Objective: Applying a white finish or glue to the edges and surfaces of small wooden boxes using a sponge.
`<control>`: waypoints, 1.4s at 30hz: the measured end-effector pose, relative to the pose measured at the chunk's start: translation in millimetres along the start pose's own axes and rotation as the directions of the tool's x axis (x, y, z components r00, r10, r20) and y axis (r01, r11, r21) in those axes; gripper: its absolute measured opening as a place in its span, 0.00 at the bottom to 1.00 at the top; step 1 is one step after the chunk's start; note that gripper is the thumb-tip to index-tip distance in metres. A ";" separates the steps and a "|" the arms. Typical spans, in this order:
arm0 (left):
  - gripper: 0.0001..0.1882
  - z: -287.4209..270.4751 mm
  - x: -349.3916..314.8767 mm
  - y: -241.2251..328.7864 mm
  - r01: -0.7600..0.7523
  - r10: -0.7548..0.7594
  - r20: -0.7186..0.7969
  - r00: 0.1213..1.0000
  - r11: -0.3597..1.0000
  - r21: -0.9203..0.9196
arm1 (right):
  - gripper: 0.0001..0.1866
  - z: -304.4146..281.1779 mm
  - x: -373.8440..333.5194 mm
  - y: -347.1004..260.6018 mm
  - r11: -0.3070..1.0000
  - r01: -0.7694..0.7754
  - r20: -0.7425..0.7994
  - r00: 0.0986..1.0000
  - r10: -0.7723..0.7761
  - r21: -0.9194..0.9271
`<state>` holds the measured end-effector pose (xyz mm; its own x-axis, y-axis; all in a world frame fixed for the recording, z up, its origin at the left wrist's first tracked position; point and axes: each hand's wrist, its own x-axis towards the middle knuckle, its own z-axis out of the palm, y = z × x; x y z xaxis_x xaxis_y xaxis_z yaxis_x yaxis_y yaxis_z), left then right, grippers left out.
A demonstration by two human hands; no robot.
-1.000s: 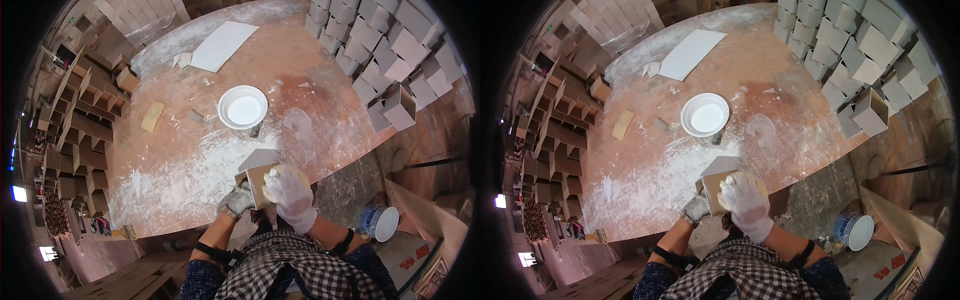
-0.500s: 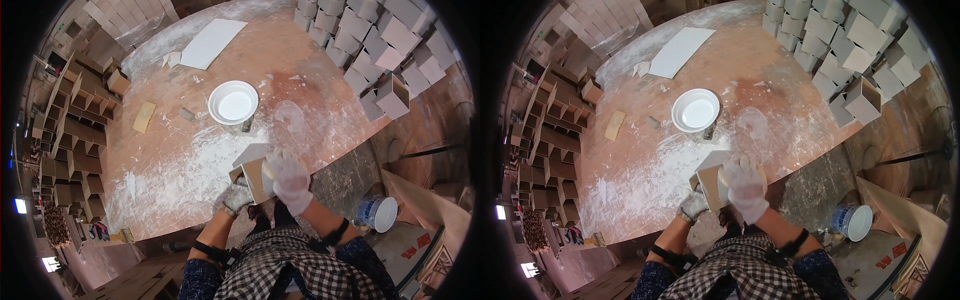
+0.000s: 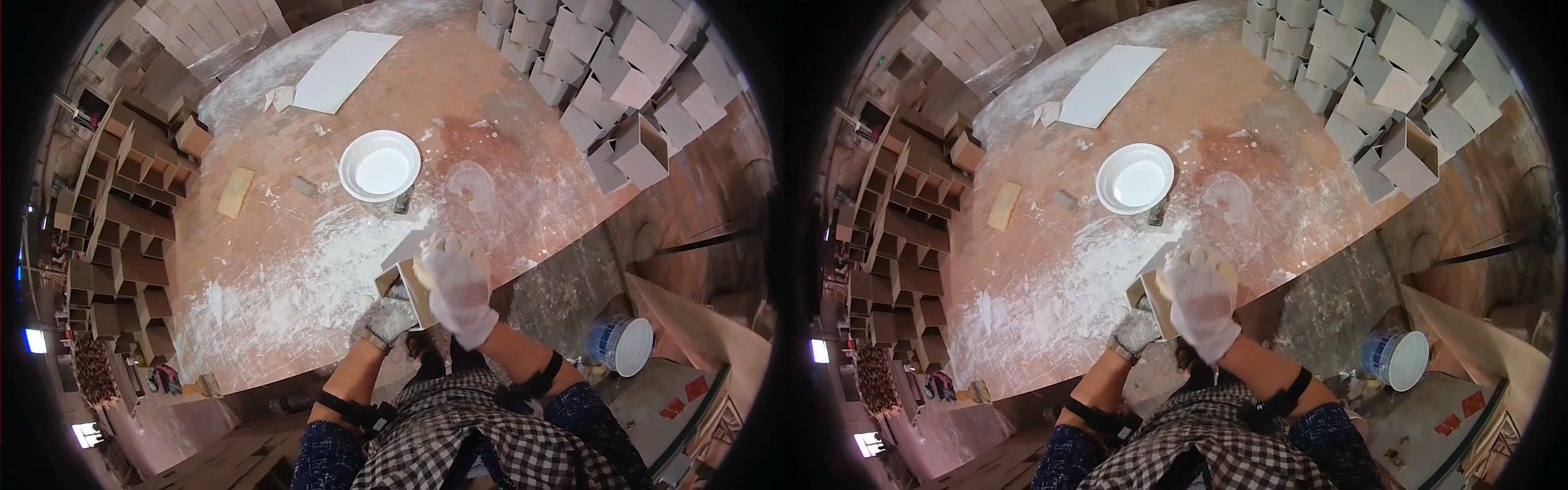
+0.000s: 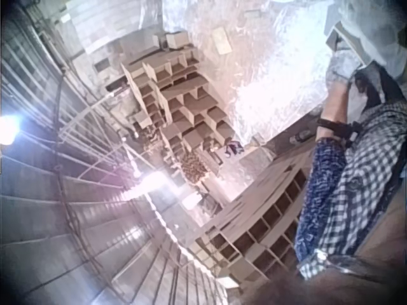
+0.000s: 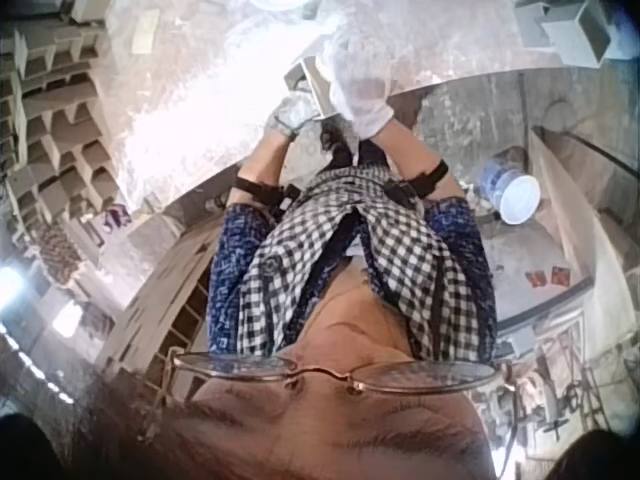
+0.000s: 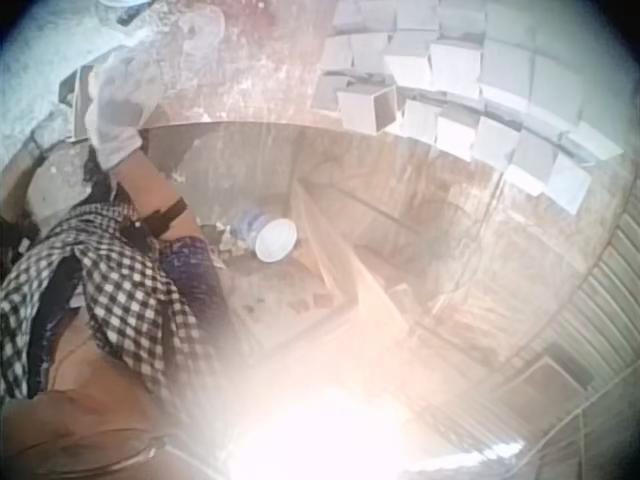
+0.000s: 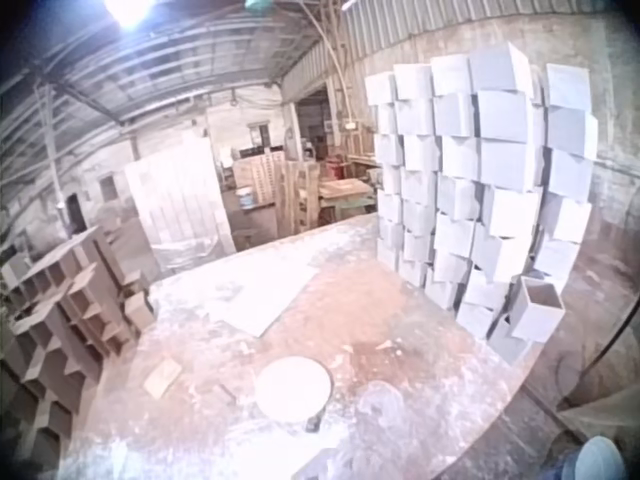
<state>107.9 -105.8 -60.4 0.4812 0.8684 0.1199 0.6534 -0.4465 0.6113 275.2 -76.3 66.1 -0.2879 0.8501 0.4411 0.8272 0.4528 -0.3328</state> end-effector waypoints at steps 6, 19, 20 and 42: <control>0.22 -30.7 17.2 33.4 0.302 -0.299 0.095 0.950 0.953 -0.028 | 0.10 6.1 -68.1 -5.7 0.971 0.229 0.080 0.969 -0.234 0.064; 0.27 -20.4 3.0 11.3 0.477 -0.431 0.273 0.860 0.869 -0.131 | 0.13 -13.4 -35.1 -16.9 0.951 0.269 -0.063 0.963 -0.262 0.152; 0.26 -3.6 -9.6 -10.4 0.395 -0.366 0.265 0.892 0.916 -0.068 | 0.13 -10.6 -36.5 -16.5 0.938 0.224 0.038 0.970 -0.242 0.264; 0.27 110.0 1.8 -55.1 0.272 -0.325 -0.082 0.942 0.884 -0.379 | 0.16 26.7 14.3 10.9 0.902 0.288 -0.185 0.953 -0.239 0.321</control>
<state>137.1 -103.4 -179.9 0.1930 0.9810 -0.0214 0.4872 -0.0769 0.8699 267.2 -52.1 46.5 -0.3824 0.6526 0.6541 0.5081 0.7398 -0.4410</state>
